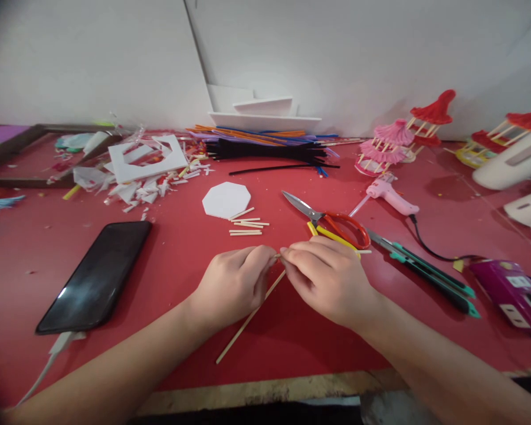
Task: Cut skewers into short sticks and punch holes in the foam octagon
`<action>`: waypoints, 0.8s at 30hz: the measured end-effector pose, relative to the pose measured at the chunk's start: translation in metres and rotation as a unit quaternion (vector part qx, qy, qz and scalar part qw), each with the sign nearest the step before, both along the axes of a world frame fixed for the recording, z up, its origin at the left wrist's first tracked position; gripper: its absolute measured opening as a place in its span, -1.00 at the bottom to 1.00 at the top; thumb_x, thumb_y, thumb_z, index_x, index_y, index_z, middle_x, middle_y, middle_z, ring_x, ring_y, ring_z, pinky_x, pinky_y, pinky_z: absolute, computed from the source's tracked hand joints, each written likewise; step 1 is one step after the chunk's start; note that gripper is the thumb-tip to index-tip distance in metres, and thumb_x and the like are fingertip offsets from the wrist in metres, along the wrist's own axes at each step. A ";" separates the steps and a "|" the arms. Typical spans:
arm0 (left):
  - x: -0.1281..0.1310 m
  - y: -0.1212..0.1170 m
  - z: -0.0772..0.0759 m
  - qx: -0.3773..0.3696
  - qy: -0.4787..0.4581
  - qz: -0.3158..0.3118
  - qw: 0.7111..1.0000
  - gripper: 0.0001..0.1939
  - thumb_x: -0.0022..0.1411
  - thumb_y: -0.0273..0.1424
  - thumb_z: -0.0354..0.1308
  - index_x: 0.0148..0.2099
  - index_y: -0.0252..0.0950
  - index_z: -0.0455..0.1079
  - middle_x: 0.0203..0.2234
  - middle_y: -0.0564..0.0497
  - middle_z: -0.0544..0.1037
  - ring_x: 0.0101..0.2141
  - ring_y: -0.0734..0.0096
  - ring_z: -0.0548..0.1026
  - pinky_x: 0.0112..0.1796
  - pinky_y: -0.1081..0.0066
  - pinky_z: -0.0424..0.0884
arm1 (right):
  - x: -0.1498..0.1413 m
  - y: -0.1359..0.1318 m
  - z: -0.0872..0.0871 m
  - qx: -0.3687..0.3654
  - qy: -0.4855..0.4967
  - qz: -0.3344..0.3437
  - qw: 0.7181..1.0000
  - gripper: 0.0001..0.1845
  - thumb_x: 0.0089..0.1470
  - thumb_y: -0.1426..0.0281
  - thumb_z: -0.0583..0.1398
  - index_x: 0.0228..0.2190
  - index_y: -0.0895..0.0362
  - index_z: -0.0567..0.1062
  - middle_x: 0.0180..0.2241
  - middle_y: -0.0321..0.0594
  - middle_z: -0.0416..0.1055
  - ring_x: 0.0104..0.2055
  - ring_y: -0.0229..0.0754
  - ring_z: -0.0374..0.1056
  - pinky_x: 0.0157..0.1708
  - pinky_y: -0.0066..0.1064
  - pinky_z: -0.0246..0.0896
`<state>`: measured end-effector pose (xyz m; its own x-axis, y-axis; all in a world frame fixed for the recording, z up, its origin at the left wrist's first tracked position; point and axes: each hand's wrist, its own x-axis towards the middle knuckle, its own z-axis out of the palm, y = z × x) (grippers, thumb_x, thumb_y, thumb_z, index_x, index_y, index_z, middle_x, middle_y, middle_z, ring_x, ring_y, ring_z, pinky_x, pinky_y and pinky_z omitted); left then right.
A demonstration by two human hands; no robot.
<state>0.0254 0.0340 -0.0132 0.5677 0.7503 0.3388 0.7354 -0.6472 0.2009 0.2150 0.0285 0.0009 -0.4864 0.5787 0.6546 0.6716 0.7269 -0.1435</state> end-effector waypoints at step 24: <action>0.002 -0.002 0.001 0.012 -0.006 0.012 1.000 -0.85 0.16 -0.55 -0.11 -0.37 -0.27 0.23 -0.60 0.04 0.44 -0.61 0.37 0.40 -0.61 0.45 0.17 | -0.003 -0.002 0.000 -0.004 0.012 -0.010 1.000 -0.88 0.06 0.56 0.22 -0.37 0.11 0.50 -0.37 -0.21 0.56 -0.34 -0.20 0.46 -0.22 -0.34 0.42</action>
